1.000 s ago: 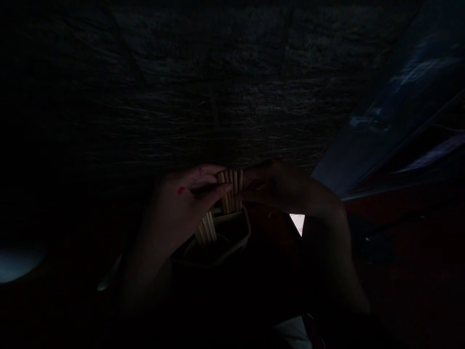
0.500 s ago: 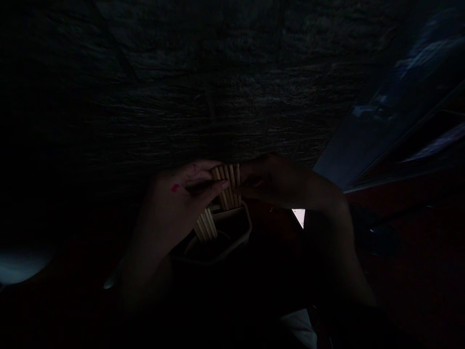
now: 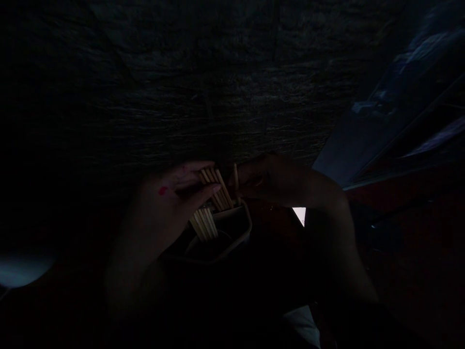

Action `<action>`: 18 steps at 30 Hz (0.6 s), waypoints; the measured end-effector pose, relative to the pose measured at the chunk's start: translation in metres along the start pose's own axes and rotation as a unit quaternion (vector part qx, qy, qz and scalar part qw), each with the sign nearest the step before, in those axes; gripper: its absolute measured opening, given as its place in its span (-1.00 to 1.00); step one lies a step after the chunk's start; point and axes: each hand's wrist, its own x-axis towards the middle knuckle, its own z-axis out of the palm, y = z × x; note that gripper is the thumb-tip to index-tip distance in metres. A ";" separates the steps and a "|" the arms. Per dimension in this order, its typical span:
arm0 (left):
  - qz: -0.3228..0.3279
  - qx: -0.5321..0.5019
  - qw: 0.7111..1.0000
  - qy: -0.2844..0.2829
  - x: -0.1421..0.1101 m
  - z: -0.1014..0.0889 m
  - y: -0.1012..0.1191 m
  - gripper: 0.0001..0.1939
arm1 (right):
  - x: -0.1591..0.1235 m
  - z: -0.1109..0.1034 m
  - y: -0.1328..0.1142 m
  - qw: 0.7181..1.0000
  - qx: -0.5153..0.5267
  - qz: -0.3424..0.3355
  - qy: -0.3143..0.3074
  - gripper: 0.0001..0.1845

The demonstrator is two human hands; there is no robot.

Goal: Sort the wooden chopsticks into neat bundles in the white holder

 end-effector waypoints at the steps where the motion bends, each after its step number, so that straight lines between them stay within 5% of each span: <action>1: 0.000 0.006 1.000 0.000 0.000 -0.001 0.000 -0.66 | 0.001 0.000 0.000 1.000 -0.004 -0.001 -0.006 -0.86; 18: 0.021 0.001 1.000 0.001 0.003 0.007 0.000 -0.74 | 0.005 0.005 0.003 0.998 -0.056 -0.016 -0.012 -0.84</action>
